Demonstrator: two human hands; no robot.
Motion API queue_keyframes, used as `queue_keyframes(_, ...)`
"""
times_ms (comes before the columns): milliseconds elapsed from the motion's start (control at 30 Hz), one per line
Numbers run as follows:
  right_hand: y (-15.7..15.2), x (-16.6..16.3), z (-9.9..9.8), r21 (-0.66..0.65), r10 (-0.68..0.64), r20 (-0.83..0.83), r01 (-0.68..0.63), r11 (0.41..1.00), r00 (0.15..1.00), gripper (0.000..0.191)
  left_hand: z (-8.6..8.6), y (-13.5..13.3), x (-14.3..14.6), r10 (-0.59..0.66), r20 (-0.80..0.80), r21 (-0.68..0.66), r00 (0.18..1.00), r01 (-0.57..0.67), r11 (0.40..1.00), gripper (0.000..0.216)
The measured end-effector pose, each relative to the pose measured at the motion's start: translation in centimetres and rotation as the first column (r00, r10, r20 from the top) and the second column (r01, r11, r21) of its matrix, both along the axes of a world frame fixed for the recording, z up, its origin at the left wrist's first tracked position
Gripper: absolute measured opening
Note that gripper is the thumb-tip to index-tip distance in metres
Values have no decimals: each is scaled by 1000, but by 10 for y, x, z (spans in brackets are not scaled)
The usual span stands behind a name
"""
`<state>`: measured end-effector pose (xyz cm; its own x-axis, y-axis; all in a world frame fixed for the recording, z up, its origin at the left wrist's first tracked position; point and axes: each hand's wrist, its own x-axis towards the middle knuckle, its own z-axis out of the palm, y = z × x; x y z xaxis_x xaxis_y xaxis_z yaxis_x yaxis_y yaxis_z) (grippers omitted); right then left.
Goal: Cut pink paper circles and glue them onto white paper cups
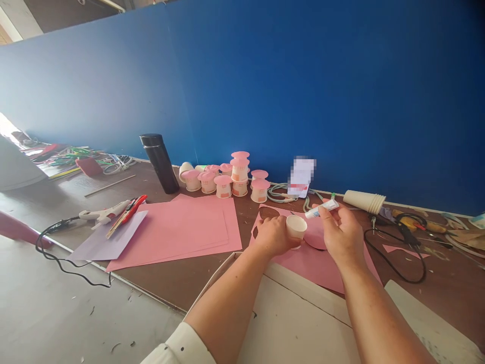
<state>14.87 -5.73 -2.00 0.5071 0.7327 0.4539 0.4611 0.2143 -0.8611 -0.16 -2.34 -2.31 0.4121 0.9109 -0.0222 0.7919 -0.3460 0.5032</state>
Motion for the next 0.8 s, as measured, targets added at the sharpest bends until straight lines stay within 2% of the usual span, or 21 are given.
queue_keyframes(167,-3,4,-3,26,-6,-12,7,1000,1000,40,5,-2,-3,46,15,-96,999,-45,994,53)
queue_keyframes(333,-7,10,-8,44,41,-38,-39,998,998,42,3,3,-12,-110,14,-87,994,110,990,56)
queue_keyframes(400,-8,8,-8,48,45,-44,-42,998,998,43,0,6,-14,-138,24,-85,990,139,987,67)
queue_keyframes(533,-9,-1,-2,16,18,-4,-18,1000,1000,44,-4,8,-14,-77,7,-102,997,77,992,101)
queue_keyframes(600,-9,-6,2,-6,14,25,-14,1000,1000,43,-6,9,-12,-57,-27,-70,998,55,996,98)
queue_keyframes(800,-3,-12,4,-48,32,56,-30,998,998,43,-9,9,-8,-96,-61,27,994,98,995,69)
